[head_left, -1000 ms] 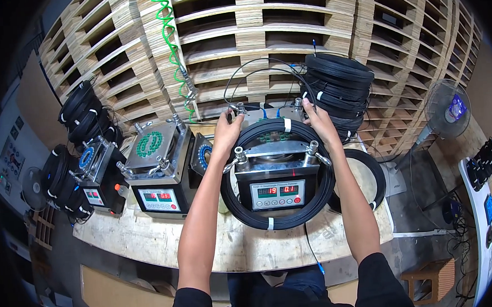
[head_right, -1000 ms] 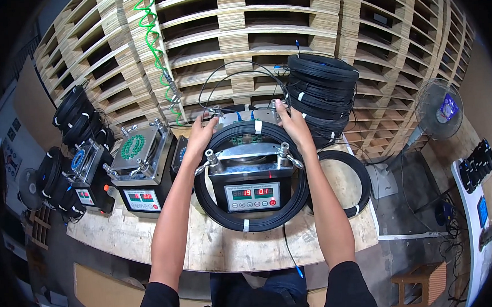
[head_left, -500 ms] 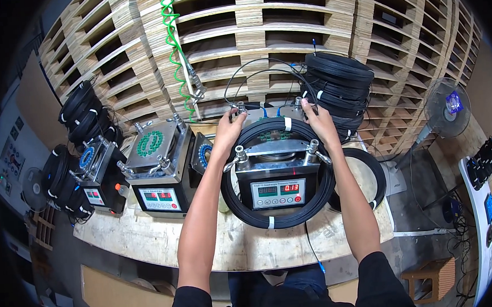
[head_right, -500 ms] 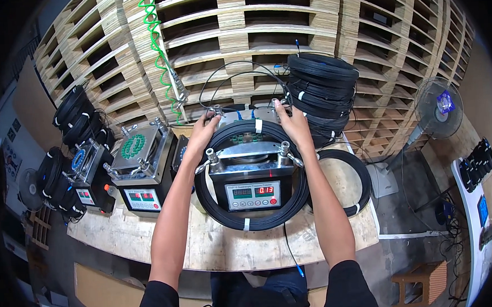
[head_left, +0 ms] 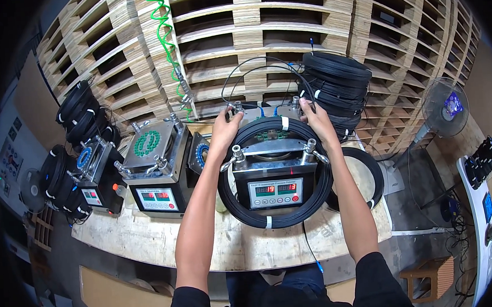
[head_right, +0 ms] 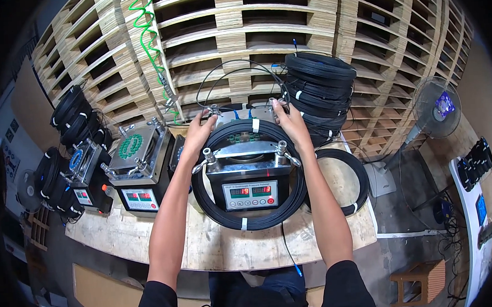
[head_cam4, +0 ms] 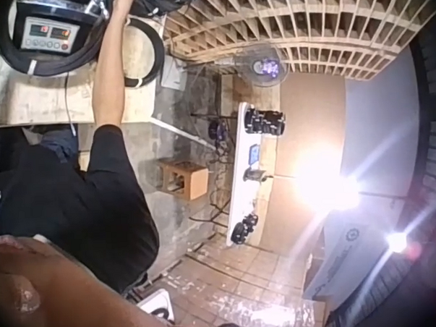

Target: Polishing the tips of fiber optic cables using a specialized high-speed polishing machine.

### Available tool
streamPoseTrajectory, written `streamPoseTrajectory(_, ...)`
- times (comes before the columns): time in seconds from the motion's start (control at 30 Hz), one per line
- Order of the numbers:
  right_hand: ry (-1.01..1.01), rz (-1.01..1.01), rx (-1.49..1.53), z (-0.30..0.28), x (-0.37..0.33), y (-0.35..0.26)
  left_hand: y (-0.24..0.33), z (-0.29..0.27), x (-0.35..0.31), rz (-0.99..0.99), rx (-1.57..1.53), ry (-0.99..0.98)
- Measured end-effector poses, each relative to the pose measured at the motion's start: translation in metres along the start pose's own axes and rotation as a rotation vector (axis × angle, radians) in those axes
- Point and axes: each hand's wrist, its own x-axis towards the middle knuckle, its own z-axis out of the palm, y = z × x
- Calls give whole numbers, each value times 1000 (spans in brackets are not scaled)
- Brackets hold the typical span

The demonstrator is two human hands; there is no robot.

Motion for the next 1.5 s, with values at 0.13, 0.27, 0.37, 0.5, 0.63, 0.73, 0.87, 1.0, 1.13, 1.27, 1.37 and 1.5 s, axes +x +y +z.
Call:
streamPoseTrajectory(0.13,74,15,-22,4,0,0,-4,-2,1,-4,6,-31)
streamPoseTrajectory(0.27,82,-22,-84,-2,8,10,10,0,-7,-46,-43,-58)
streamPoseTrajectory(0.37,15,-19,-103,-2,8,10,14,-2,-11,-47,-58,-40)
streamPoseTrajectory(0.5,-31,59,42,-7,10,14,22,-2,-14,-90,-47,-36)
streamPoseTrajectory(0.63,36,150,148,0,4,5,14,-4,-11,-27,-40,0)
streamPoseTrajectory(0.73,7,162,55,-10,9,9,11,-1,-7,-1,-33,-18)
streamPoseTrajectory(0.87,45,100,-19,-4,6,5,6,-2,-4,-14,-49,-35)
streamPoseTrajectory(1.0,49,99,-58,-4,6,7,10,-1,-7,-46,-62,-69)
streamPoseTrajectory(1.13,8,123,18,-9,9,14,15,2,-10,-43,-42,-38)
streamPoseTrajectory(1.27,-2,146,108,-2,5,7,10,-2,-10,-2,-41,34)
streamPoseTrajectory(1.37,-5,143,28,-8,9,11,14,-1,-12,-5,-119,-35)
streamPoseTrajectory(1.5,11,143,-13,-9,10,12,17,-3,-12,-44,-66,-58)
